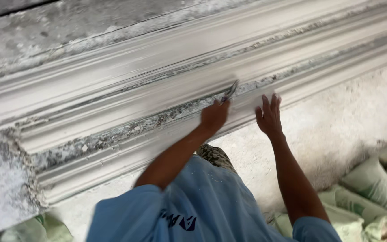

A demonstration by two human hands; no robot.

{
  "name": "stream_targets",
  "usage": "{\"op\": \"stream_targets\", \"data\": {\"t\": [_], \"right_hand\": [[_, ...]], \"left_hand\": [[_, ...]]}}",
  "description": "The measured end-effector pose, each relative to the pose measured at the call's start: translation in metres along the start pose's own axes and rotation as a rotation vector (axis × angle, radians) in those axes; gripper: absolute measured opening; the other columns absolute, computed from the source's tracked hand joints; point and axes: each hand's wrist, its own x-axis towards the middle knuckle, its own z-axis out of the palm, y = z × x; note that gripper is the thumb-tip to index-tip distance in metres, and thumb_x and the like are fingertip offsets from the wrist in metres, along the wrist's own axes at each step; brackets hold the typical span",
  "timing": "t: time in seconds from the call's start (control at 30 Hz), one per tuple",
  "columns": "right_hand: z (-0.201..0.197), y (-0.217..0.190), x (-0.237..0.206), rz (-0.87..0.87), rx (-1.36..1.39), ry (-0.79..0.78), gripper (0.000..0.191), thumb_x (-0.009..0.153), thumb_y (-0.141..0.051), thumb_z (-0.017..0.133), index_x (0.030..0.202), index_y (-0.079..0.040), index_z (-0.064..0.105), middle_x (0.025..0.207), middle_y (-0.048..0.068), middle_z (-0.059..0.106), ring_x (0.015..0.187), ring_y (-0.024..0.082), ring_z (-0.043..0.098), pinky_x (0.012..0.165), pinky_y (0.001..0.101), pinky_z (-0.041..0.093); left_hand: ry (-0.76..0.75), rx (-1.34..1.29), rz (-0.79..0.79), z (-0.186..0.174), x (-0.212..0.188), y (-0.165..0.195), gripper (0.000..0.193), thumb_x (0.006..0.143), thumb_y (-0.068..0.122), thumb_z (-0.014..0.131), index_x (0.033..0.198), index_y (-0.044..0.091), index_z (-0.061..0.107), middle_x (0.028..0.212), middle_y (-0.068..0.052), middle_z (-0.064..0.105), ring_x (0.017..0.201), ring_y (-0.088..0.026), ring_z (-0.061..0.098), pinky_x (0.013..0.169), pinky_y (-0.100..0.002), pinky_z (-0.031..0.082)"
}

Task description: The person uses a small knife to scrape dried plaster residue from the grooves of decorative white cornice moldings laid on the workshop floor, working along the fluted profiles section by section and brushing debris off with their hand.

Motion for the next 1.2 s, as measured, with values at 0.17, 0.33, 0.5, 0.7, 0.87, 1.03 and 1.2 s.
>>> {"op": "stream_targets", "data": {"t": [0.17, 0.33, 0.5, 0.7, 0.87, 1.03, 1.2], "right_hand": [[-0.022, 0.009, 0.002, 0.3, 0.046, -0.146, 0.08, 0.098, -0.049, 0.065, 0.16, -0.012, 0.031, 0.163, 0.041, 0.004, 0.151, 0.064, 0.006, 0.117, 0.0722, 0.022], [-0.015, 0.025, -0.006, 0.345, 0.083, -0.102, 0.096, 0.092, -0.059, 0.072, 0.164, -0.016, 0.025, 0.166, 0.042, -0.003, 0.153, 0.062, 0.002, 0.116, 0.0722, 0.028], [0.003, 0.035, -0.011, 0.389, 0.11, -0.03, 0.098, 0.088, -0.059, 0.074, 0.163, -0.016, 0.027, 0.167, 0.039, -0.002, 0.153, 0.061, 0.004, 0.117, 0.0701, 0.03], [0.001, 0.05, -0.016, 0.401, 0.1, -0.109, 0.093, 0.085, -0.048, 0.081, 0.156, -0.011, 0.033, 0.162, 0.039, 0.006, 0.15, 0.058, 0.009, 0.114, 0.0722, 0.027], [-0.021, 0.131, -0.026, 0.273, 0.167, -0.338, 0.066, 0.097, -0.045, 0.071, 0.149, -0.015, 0.046, 0.162, 0.025, 0.033, 0.153, 0.041, 0.034, 0.119, 0.0693, 0.031], [-0.071, 0.275, 0.021, 0.163, 0.08, -0.174, 0.073, 0.101, -0.054, 0.068, 0.154, -0.012, 0.043, 0.163, 0.026, 0.035, 0.155, 0.045, 0.031, 0.124, 0.0663, 0.031], [-0.09, 0.332, 0.058, 0.3, -0.028, -0.263, 0.112, 0.084, -0.067, 0.08, 0.162, -0.007, 0.027, 0.161, 0.04, 0.007, 0.148, 0.062, 0.005, 0.112, 0.074, 0.024]], "left_hand": [[-0.035, 0.025, 0.023, -0.005, -0.003, 0.012, 0.037, 0.101, 0.019, 0.044, 0.136, 0.012, 0.056, 0.1, -0.024, 0.065, 0.061, -0.033, 0.071, 0.045, -0.049, 0.057], [-0.042, 0.129, -0.084, -0.055, -0.071, -0.056, 0.033, 0.102, 0.031, 0.051, 0.132, 0.027, 0.064, 0.092, -0.019, 0.066, 0.068, -0.038, 0.07, 0.055, -0.055, 0.056], [-0.016, 0.124, -0.041, -0.053, -0.058, -0.041, 0.035, 0.098, 0.027, 0.054, 0.131, 0.022, 0.063, 0.091, -0.019, 0.067, 0.067, -0.04, 0.071, 0.054, -0.057, 0.056], [-0.047, 0.098, -0.017, 0.039, 0.096, 0.095, 0.025, 0.101, 0.021, 0.053, 0.122, 0.012, 0.063, 0.1, -0.025, 0.07, 0.088, -0.044, 0.073, 0.071, -0.058, 0.059], [-0.062, 0.073, -0.059, 0.068, 0.122, 0.12, 0.028, 0.098, 0.033, 0.054, 0.121, 0.025, 0.07, 0.103, -0.022, 0.071, 0.088, -0.043, 0.072, 0.073, -0.057, 0.057], [-0.082, 0.33, -0.097, 0.022, 0.052, 0.042, 0.039, 0.1, 0.035, 0.061, 0.139, 0.034, 0.063, 0.098, -0.009, 0.069, 0.072, -0.026, 0.07, 0.057, -0.045, 0.059], [0.018, 0.519, -0.066, 0.001, 0.003, 0.012, 0.03, 0.105, 0.035, 0.059, 0.135, 0.037, 0.064, 0.093, -0.008, 0.071, 0.057, -0.02, 0.067, 0.045, -0.038, 0.054]]}}
